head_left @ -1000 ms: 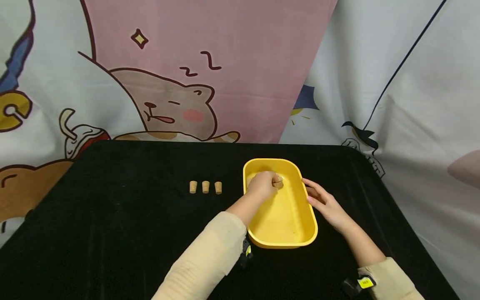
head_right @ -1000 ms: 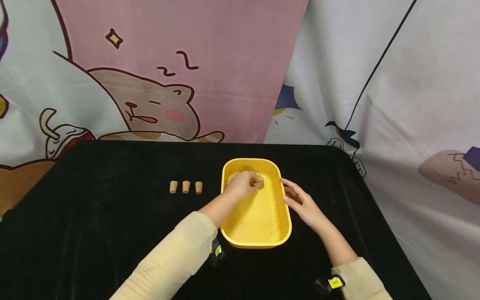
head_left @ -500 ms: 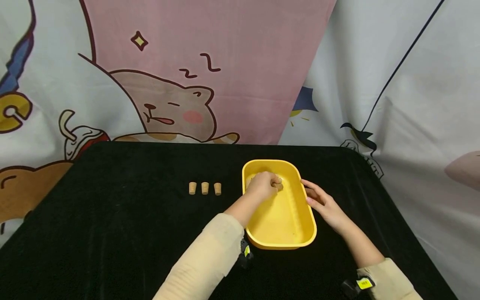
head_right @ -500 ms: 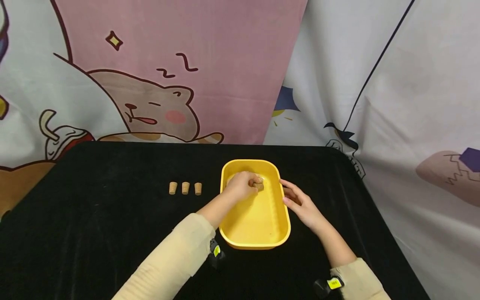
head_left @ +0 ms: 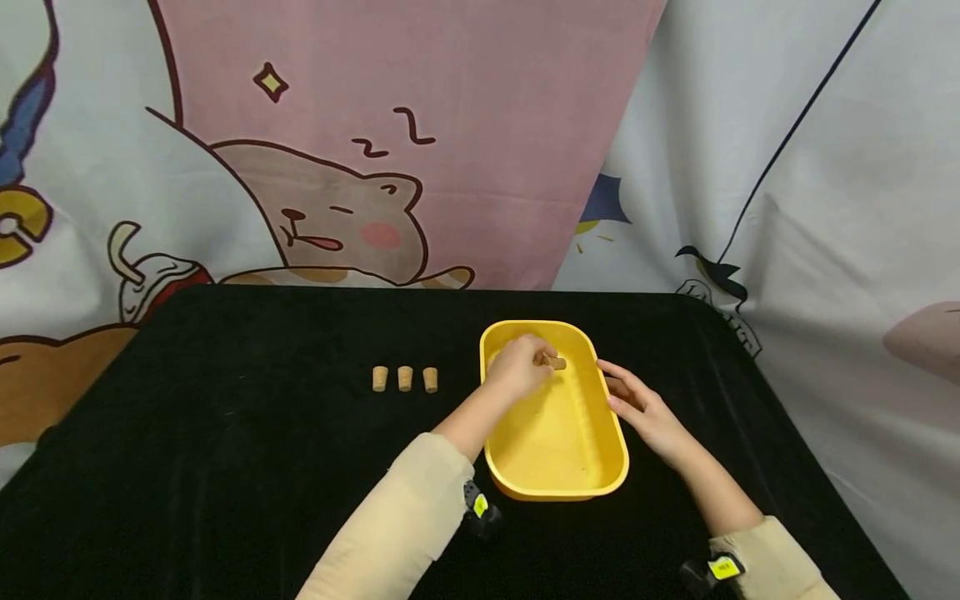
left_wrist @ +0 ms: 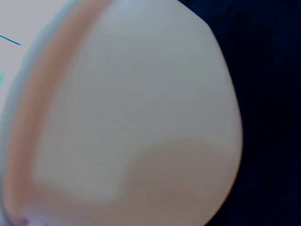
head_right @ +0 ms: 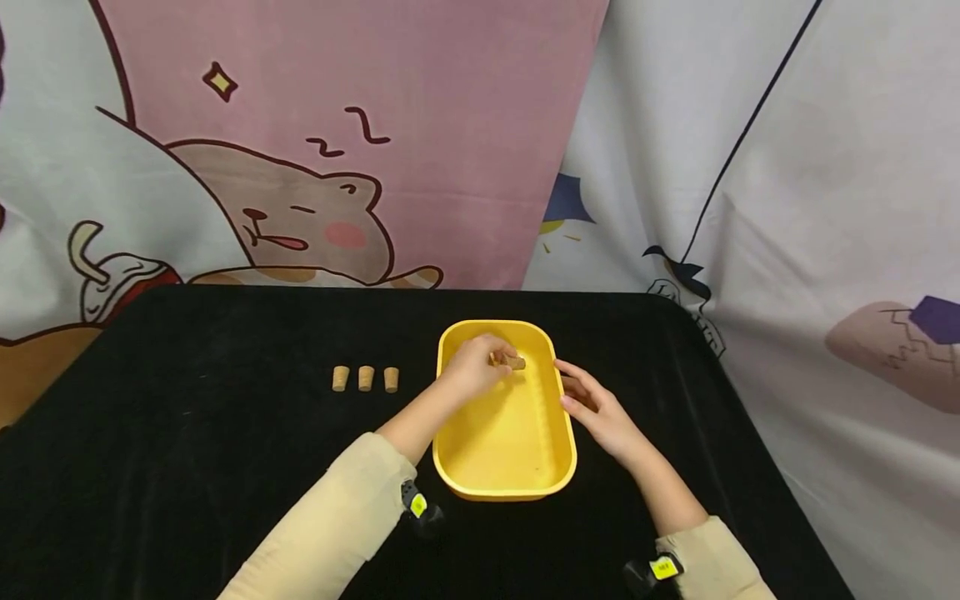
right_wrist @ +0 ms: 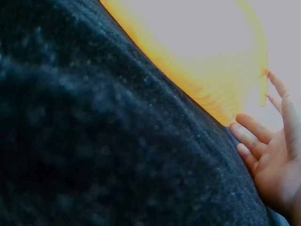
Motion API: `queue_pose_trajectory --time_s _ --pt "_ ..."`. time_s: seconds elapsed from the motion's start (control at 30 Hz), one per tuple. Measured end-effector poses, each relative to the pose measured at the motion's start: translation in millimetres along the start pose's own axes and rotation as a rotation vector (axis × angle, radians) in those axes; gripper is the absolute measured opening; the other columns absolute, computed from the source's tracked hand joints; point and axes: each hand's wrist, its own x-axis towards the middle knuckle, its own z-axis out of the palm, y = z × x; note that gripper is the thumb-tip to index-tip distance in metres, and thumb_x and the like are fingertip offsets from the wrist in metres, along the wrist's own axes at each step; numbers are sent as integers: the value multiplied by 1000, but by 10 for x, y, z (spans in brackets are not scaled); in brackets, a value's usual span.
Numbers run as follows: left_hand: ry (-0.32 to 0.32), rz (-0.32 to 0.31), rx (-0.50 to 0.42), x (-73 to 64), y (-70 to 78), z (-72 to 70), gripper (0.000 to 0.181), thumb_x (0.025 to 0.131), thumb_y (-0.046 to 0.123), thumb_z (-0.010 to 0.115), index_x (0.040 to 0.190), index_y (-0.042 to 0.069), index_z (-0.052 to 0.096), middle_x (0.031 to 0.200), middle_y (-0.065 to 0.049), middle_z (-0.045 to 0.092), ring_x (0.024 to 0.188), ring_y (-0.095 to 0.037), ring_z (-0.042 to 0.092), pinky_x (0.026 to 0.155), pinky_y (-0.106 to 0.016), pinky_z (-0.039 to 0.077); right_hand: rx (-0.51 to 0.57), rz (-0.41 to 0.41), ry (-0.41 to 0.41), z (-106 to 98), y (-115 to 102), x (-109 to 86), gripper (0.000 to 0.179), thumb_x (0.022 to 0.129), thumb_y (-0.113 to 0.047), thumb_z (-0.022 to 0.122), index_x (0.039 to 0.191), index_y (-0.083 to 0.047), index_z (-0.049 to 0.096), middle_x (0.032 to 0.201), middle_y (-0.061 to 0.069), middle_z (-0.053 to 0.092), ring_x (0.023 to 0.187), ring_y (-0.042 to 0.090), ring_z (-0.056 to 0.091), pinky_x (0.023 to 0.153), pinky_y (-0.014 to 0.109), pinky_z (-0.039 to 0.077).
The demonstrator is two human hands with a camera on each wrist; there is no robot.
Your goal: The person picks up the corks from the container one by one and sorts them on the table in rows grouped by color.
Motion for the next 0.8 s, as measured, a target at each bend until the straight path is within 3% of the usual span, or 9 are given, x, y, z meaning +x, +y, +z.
queue_pose_trajectory --time_s 0.3,0.8 --pt "14 129 -170 -146 52 -297 16 91 11 67 107 9 69 94 -1 55 83 -15 50 71 -22 45 -19 13 12 13 0 -2 49 102 -10 43 149 -9 28 137 29 44 111 11 57 87 27 47" --pt "25 307 -228 -501 -33 -708 20 94 11 62 113 9 68 101 2 57 89 -14 52 74 -27 46 2 -19 6 13 7 -3 49 102 -7 42 149 -7 29 137 30 44 111 12 57 87 27 48"
